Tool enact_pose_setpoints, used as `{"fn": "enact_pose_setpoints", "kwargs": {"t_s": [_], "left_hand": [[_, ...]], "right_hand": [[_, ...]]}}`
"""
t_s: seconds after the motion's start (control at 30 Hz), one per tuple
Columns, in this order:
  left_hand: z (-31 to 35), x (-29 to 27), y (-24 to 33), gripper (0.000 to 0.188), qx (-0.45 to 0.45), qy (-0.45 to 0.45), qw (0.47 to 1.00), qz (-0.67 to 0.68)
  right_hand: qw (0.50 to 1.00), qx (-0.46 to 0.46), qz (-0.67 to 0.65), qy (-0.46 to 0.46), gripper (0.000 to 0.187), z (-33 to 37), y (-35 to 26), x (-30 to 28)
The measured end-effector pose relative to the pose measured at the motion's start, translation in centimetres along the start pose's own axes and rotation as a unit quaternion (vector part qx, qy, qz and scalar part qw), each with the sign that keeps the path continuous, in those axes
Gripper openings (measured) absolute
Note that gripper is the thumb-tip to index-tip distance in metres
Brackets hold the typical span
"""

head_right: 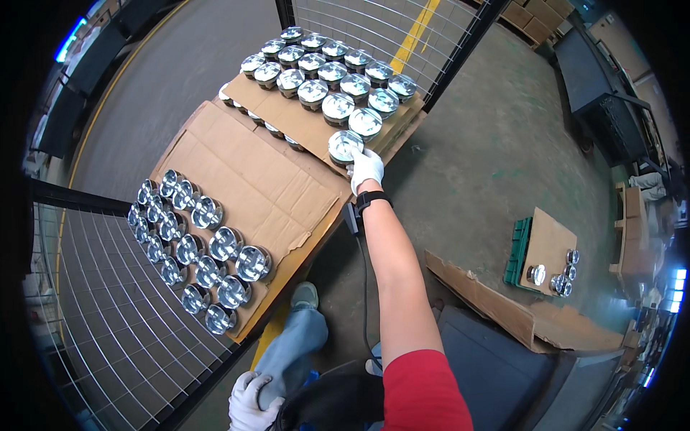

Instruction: Inspecting and sorting engine pistons on an assembly line/sorting station.

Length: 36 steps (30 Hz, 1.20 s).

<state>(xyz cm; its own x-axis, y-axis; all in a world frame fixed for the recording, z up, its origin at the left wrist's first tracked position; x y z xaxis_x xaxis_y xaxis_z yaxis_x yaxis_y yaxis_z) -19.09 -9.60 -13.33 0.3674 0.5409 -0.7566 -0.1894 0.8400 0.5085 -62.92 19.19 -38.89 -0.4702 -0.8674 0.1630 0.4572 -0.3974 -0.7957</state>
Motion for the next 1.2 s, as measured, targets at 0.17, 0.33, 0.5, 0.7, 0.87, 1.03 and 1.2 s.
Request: {"fn": "enact_pose_setpoints", "kwargs": {"t_s": [0.17,0.33,0.5,0.7,0.87,1.03,1.2], "left_hand": [[0.0,1.4,-1.2,0.052,-0.002,0.02,1.0,0.023],[0.4,2.2,-1.3,0.053,0.03,0.032,0.999,0.01],[0.7,2.6,-1.4,0.054,0.002,0.009,1.0,0.021],[0.9,3.0,-2.0,0.054,0.016,0.031,0.999,0.027],[0.5,2.3,-1.0,0.053,-0.012,0.013,1.0,0.004],[0.1,0.5,1.1,0.052,0.003,0.004,1.0,-0.01],[-1.6,-0.2,2.9,0.045,-0.006,0.009,1.0,0.013]], "right_hand": [[0.998,0.021,0.058,0.032,0.06,2.2,0.0,-2.1],[0.986,0.072,0.136,-0.06,0.028,7.8,-4.0,-4.6],[0.982,0.0,0.149,-0.119,0.028,12.5,-10.9,-6.6],[0.997,-0.017,0.06,-0.05,0.019,10.2,-10.5,-6.6],[0.999,0.032,-0.003,0.01,0.014,3.8,-5.4,-4.8],[0.998,0.02,-0.026,0.054,0.017,-2.0,-3.1,-1.8],[0.997,-0.018,-0.073,0.036,0.019,-6.5,-2.3,-0.8]]}}
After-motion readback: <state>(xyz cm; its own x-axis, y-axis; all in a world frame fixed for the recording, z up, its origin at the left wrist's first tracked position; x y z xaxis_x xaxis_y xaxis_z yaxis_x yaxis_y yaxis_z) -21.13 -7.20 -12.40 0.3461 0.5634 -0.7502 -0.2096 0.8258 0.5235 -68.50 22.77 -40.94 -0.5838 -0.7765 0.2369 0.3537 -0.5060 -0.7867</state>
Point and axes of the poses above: each hand's wrist, its own z-axis away from the middle knuckle, its own x-axis out of the palm, y = z × x, the point moved 4 cm from there along -z, towards the middle knuckle, and after that the axes turned 2 degrees about x, right-handed, at the moved point
